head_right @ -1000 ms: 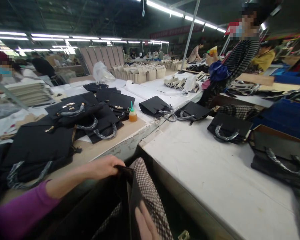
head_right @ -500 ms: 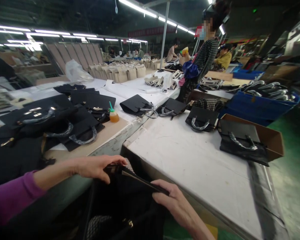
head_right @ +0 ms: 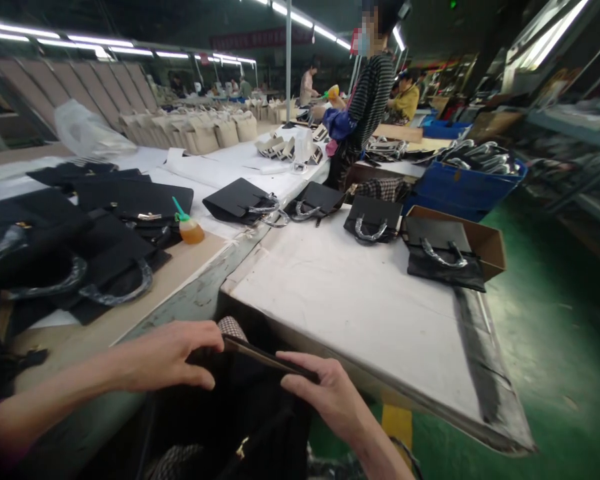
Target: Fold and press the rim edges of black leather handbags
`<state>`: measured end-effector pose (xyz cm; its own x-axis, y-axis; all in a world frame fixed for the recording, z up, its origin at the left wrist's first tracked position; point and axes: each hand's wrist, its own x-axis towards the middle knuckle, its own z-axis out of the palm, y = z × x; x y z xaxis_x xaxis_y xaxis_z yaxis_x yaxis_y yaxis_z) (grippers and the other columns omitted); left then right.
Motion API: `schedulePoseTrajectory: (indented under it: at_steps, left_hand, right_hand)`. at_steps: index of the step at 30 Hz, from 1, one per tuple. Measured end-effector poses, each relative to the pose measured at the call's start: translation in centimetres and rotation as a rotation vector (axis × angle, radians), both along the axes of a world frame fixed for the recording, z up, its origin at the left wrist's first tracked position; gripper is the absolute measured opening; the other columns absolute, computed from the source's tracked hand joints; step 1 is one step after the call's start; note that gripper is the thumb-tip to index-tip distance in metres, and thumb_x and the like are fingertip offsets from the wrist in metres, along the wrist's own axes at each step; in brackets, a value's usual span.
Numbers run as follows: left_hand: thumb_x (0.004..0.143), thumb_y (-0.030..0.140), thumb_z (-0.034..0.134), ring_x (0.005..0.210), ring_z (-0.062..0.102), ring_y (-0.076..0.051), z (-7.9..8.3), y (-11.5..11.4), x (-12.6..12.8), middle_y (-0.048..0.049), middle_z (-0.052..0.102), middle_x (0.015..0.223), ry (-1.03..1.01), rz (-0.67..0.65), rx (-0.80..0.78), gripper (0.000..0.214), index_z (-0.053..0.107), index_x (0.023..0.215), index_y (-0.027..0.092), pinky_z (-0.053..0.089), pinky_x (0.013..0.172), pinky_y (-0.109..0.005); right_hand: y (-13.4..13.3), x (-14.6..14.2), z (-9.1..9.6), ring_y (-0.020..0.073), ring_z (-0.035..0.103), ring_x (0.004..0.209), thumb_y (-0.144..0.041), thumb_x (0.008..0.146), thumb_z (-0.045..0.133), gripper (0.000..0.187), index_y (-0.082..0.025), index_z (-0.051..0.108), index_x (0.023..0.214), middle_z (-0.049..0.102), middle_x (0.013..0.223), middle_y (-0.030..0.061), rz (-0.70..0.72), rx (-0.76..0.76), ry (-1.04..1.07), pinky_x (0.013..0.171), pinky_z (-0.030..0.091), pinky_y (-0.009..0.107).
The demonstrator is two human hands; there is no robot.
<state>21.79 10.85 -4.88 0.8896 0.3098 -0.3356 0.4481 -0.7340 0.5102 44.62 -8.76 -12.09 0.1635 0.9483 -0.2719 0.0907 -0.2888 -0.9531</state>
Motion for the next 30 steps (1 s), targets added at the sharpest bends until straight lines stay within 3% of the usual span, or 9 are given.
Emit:
schedulePoseTrajectory:
  at_steps: [3, 5, 12, 16, 20, 22, 30]
  left_hand:
    - [0.078, 0.037, 0.072, 0.109, 0.06, -0.024, -0.7, -0.2, 1.0, -0.0014, 0.055, 0.136, -0.026, -0.017, -0.047, 0.019, 0.065, 0.09, 0.025, 0.044, 0.085, -0.028]
    - [0.08, 0.037, 0.07, 0.114, 0.058, -0.024, -1.2, -0.2, 1.8, -0.0002, 0.052, 0.14, -0.035, -0.016, -0.064, 0.016, 0.064, 0.088, 0.025, 0.042, 0.09, -0.029]
    - [0.09, 0.029, 0.056, 0.089, 0.058, -0.018, -2.0, 0.0, 3.1, -0.0003, 0.062, 0.1, -0.058, -0.064, -0.124, 0.014, 0.056, 0.078, 0.021, 0.042, 0.08, -0.026]
    - [0.094, 0.024, 0.048, 0.097, 0.057, -0.017, -1.7, -0.3, 2.4, -0.0008, 0.06, 0.114, -0.105, -0.069, -0.181, 0.014, 0.055, 0.083, 0.021, 0.042, 0.084, -0.025]
    - [0.093, 0.023, 0.052, 0.107, 0.057, -0.018, -1.6, -0.5, 1.8, -0.001, 0.054, 0.133, -0.142, -0.028, -0.198, 0.016, 0.055, 0.078, 0.021, 0.041, 0.092, -0.027]
    - [0.09, 0.024, 0.057, 0.105, 0.058, -0.019, -1.8, -0.5, 1.7, -0.0014, 0.058, 0.128, -0.167, 0.026, -0.195, 0.017, 0.056, 0.073, 0.02, 0.041, 0.092, -0.028]
    - [0.086, 0.024, 0.063, 0.088, 0.061, -0.016, -1.7, -0.6, 1.8, 0.0015, 0.068, 0.101, -0.213, 0.182, -0.163, 0.019, 0.058, 0.068, 0.019, 0.042, 0.079, -0.026]
  right_hand:
    - [-0.1, 0.2, 0.1, 0.0291, 0.067, 0.105, -0.042, 0.083, 0.071, 0.043, -0.024, 0.071, 0.121, 0.075, 0.111, 0.0028, 0.018, 0.011, 0.064, 0.096, 0.05, 0.042]
    - [-0.2, 0.3, 0.2, 0.029, 0.066, 0.108, -0.039, 0.082, 0.072, 0.042, -0.023, 0.071, 0.121, 0.075, 0.114, 0.0023, 0.017, 0.021, 0.094, 0.098, 0.049, 0.042]
    - [-0.3, 0.6, -0.1, 0.0257, 0.066, 0.107, -0.033, 0.082, 0.073, 0.041, -0.025, 0.07, 0.122, 0.075, 0.114, 0.0, 0.009, 0.047, 0.091, 0.097, 0.049, 0.038]
    - [0.0, 0.5, -0.1, 0.0239, 0.067, 0.107, -0.029, 0.08, 0.076, 0.036, -0.026, 0.073, 0.116, 0.075, 0.113, 0.0003, -0.069, 0.101, 0.028, 0.098, 0.048, 0.036]
    - [0.2, 0.2, 0.2, 0.0241, 0.068, 0.103, -0.027, 0.078, 0.077, 0.013, -0.023, 0.077, 0.091, 0.076, 0.108, 0.0023, -0.148, 0.161, -0.125, 0.098, 0.048, 0.036]
    - [0.3, -0.1, 0.3, 0.0241, 0.069, 0.099, -0.028, 0.077, 0.077, 0.006, -0.022, 0.076, 0.081, 0.076, 0.104, 0.0029, -0.179, 0.165, -0.192, 0.095, 0.049, 0.035]
    - [0.6, -2.2, -0.4, 0.0218, 0.07, 0.088, -0.03, 0.076, 0.078, 0.013, -0.022, 0.071, 0.069, 0.077, 0.096, 0.0023, -0.42, 0.161, -0.169, 0.085, 0.051, 0.032]
